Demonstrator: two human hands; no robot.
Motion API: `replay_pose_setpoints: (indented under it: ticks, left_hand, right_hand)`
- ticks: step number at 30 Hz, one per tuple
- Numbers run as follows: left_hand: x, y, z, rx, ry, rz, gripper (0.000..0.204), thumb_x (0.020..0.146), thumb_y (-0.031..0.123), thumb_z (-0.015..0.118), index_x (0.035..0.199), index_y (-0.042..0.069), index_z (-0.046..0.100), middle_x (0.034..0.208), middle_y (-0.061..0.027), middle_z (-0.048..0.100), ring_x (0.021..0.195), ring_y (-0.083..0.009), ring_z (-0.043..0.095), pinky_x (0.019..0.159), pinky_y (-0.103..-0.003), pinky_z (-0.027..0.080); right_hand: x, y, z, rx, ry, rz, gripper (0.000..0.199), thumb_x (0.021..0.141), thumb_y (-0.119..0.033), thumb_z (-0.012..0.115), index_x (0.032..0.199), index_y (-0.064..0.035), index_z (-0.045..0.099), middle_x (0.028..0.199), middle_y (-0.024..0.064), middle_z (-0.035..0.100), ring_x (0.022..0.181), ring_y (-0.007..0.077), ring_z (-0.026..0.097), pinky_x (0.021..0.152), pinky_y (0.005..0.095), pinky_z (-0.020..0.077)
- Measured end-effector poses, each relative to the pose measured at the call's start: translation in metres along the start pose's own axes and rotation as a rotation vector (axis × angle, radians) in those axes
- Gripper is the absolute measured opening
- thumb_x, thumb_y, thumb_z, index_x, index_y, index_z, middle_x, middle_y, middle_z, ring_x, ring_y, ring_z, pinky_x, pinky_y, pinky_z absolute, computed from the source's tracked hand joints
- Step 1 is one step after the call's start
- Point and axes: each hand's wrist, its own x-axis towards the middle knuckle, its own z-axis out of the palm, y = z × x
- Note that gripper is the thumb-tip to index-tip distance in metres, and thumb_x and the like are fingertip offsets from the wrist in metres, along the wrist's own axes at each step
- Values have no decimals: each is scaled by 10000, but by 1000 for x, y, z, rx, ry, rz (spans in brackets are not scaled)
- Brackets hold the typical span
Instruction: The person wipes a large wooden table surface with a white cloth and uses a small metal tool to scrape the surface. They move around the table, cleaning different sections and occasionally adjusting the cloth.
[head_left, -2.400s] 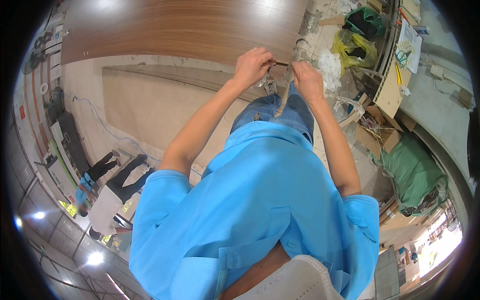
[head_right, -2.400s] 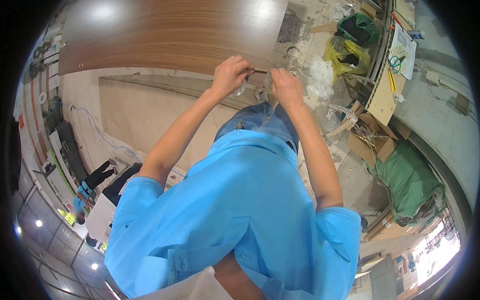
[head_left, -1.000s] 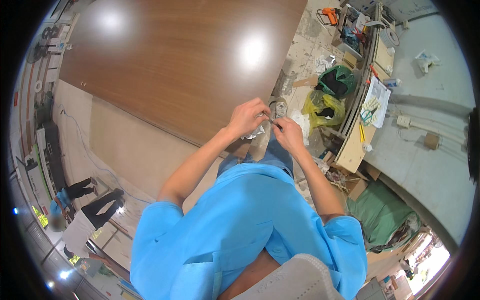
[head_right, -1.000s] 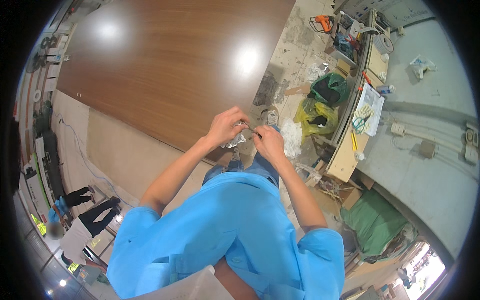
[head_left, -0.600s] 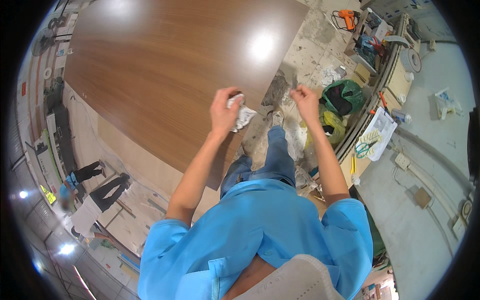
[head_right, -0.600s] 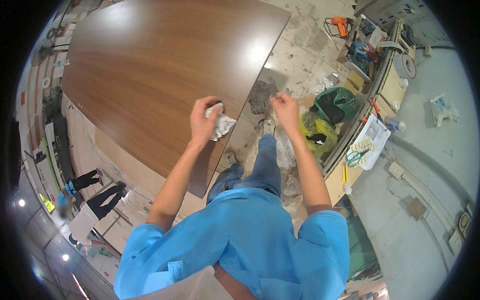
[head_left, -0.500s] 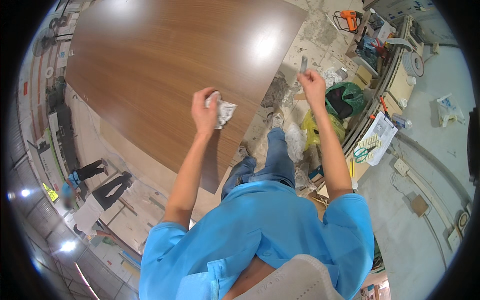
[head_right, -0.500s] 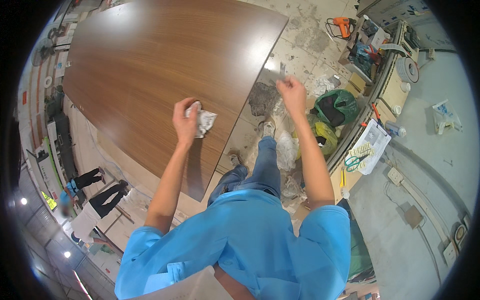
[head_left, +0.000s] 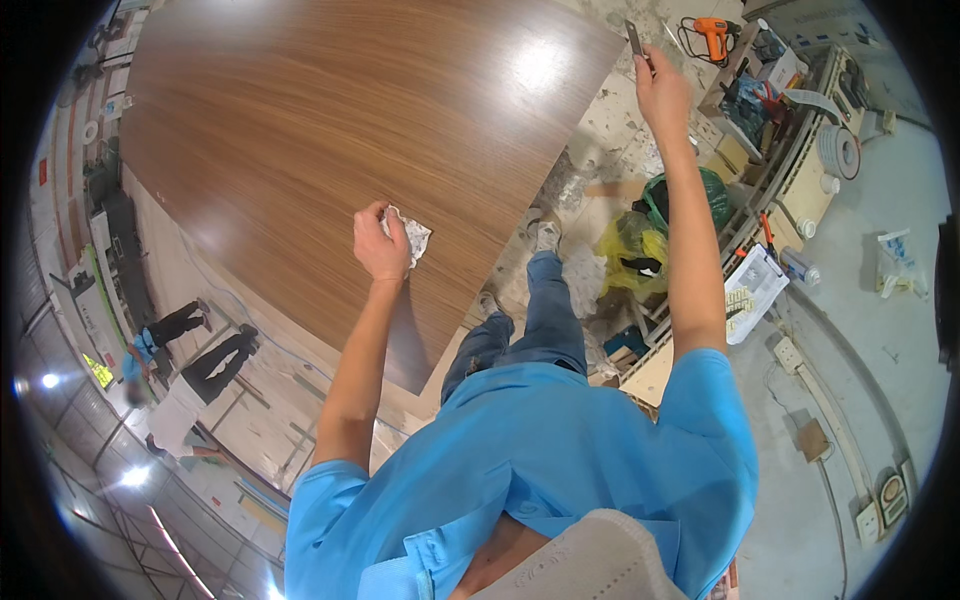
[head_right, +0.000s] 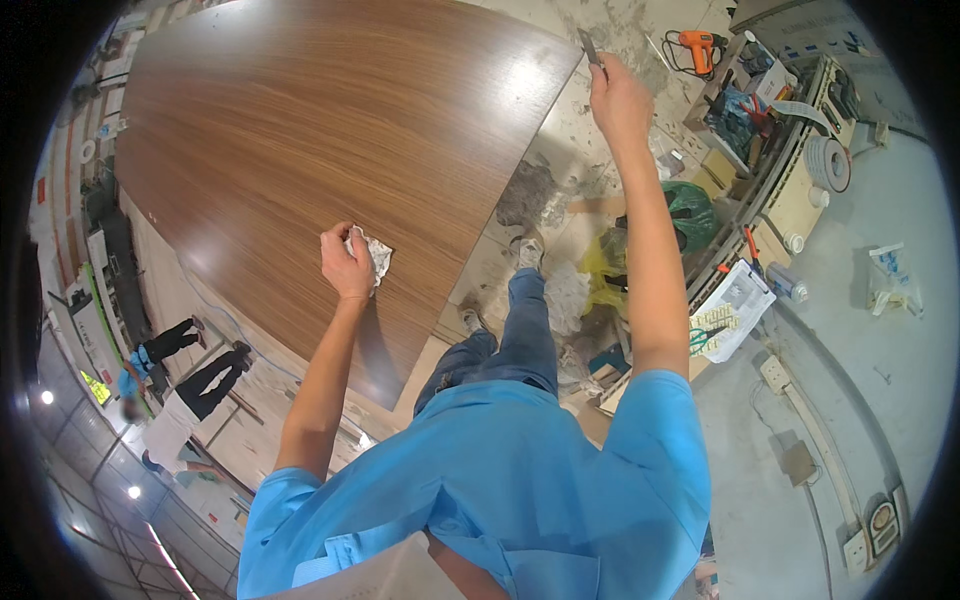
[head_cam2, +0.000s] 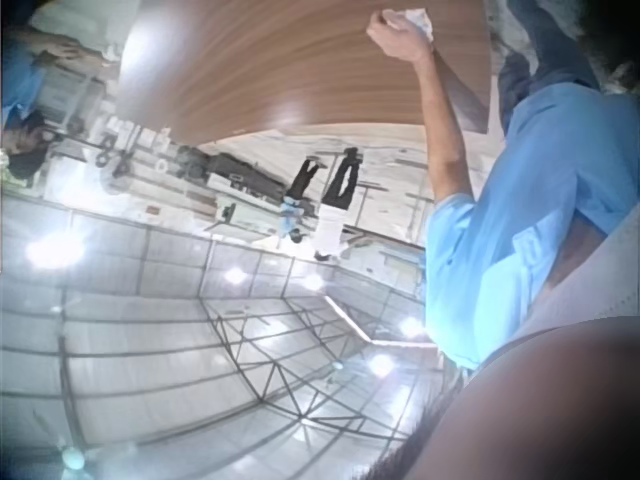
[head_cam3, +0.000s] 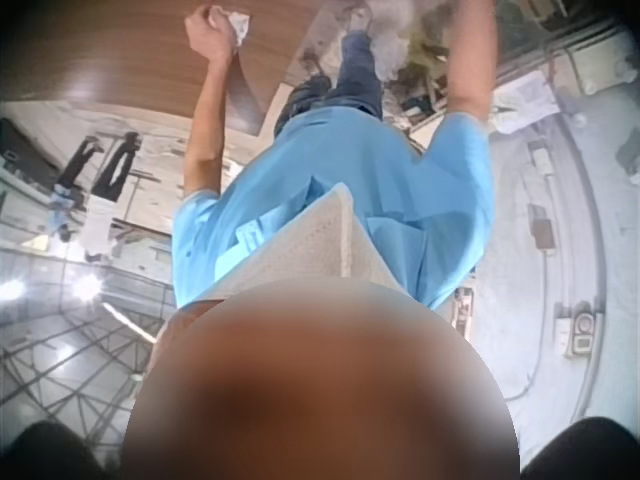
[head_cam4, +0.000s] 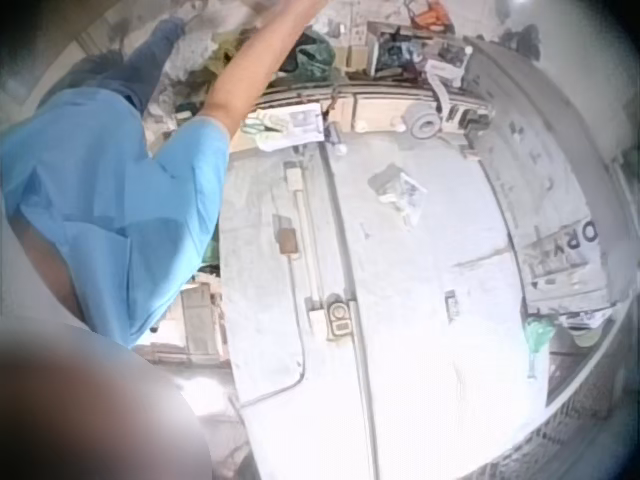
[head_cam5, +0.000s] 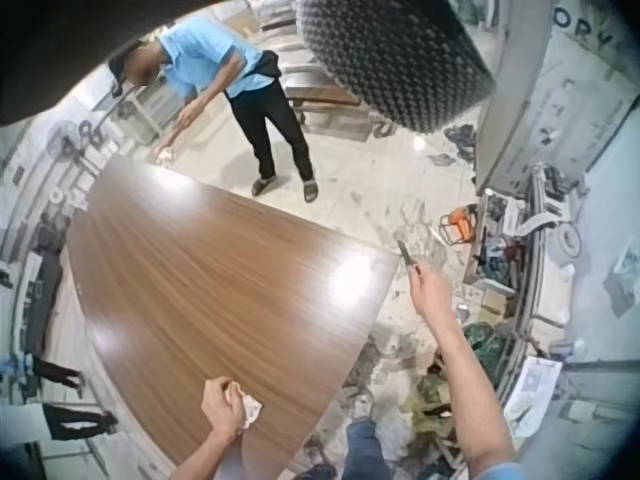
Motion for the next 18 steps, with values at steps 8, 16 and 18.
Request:
replay_pose_setpoints:
  ticks: [8, 16, 18]
  left_hand:
    - [-1, -2, 2, -2, 10, 14, 150, 980, 188, 689, 1090, 88, 665, 978, -109, 652, 922, -323, 655, 786, -440, 518]
    - [0, 0, -2, -31, -28, -17, 142, 1006, 194, 671, 1075, 71, 662, 971, -121, 653, 935, -314, 666, 814, -432, 523]
    - [0, -1, -2, -14, -25, -13, 141, 989, 196, 685, 1072, 83, 662, 969, -115, 649, 926, -322, 656, 795, -439, 517]
  right_hand:
    - [40, 7, -13, -228, -26, -423, 219, 972, -195, 658, 1166, -196, 759, 939, 67, 724, 928, 313, 678, 764, 455, 559]
    - [0, 1, -10, -192, -121, -587, 267, 921, -121, 663, 1170, -180, 737, 925, 61, 709, 915, 294, 683, 734, 433, 566]
    - [1, 2, -10, -129, -246, -583, 263, 923, -106, 652, 1163, -176, 733, 921, 64, 708, 915, 296, 686, 711, 434, 567]
